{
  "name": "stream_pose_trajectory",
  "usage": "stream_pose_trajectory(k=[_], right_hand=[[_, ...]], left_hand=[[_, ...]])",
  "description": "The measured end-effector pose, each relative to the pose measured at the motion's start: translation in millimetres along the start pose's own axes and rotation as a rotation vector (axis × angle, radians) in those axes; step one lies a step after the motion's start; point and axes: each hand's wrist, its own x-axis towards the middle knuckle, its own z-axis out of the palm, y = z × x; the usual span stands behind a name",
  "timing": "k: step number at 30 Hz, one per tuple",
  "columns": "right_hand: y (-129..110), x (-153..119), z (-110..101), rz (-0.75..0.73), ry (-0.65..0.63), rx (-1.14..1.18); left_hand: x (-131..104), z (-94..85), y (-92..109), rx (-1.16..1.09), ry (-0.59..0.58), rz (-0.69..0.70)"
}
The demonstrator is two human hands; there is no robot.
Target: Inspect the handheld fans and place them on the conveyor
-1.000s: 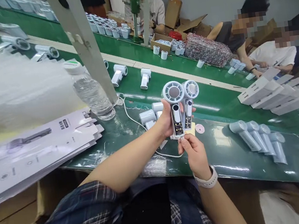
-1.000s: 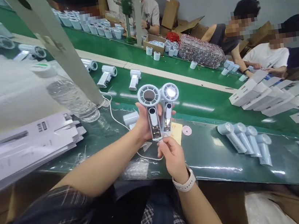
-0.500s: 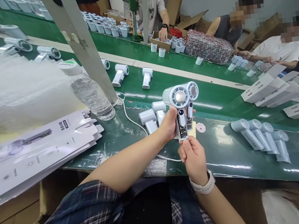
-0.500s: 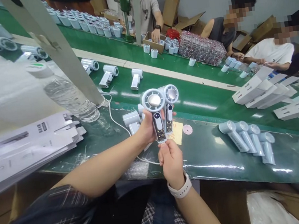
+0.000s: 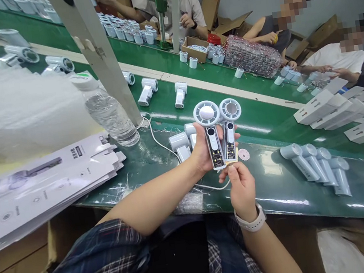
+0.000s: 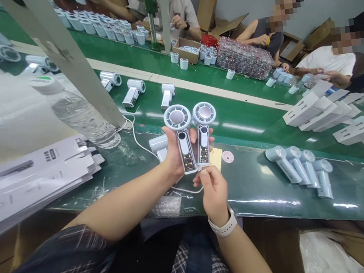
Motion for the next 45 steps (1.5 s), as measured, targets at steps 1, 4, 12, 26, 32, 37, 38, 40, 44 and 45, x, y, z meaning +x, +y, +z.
stream_pose_trajectory(k=[1, 4, 12, 26, 32, 37, 38, 40, 44, 45], right_hand=[[1, 1, -2, 0.018, 0.013, 0.027], [3, 2, -6, 0.080, 0.010, 0.108], [5, 4, -9, 0.165, -0.061, 0.130], [16, -1, -3, 0.226, 0.088, 0.153], [16, 4, -17, -0.060, -0.001, 0.000], [24, 14, -32, -0.054, 0.170, -0.017], [26, 17, -35, -0.039, 0.163, 0.027], [29, 22, -43, -0.015, 0.086, 0.141], [28, 22, -60, 0.046, 0.094, 0.225], [26, 21, -63, 0.057, 0.129, 0.243]], left_hand=[[0, 0.7, 1, 0.009, -0.022, 0.007], [-1, 2.3, 4, 0.059, -0.071, 0.039], [-1, 0.5, 1, 0.180, -0.079, 0.092], [-11, -5.1, -17, 0.233, -0.131, 0.135], [-6, -4.1, -13, 0.155, -0.042, 0.083], [-11, -11.0, -16, 0.374, -0.116, 0.071], [-13, -11.6, -17, 0.477, -0.173, 0.081], [-15, -12.4, -17, 0.706, -0.294, 0.109], [-9, -17.6, -20, 0.902, -0.386, 0.056], [-7, -19.5, -22, 0.864, -0.332, 0.013]])
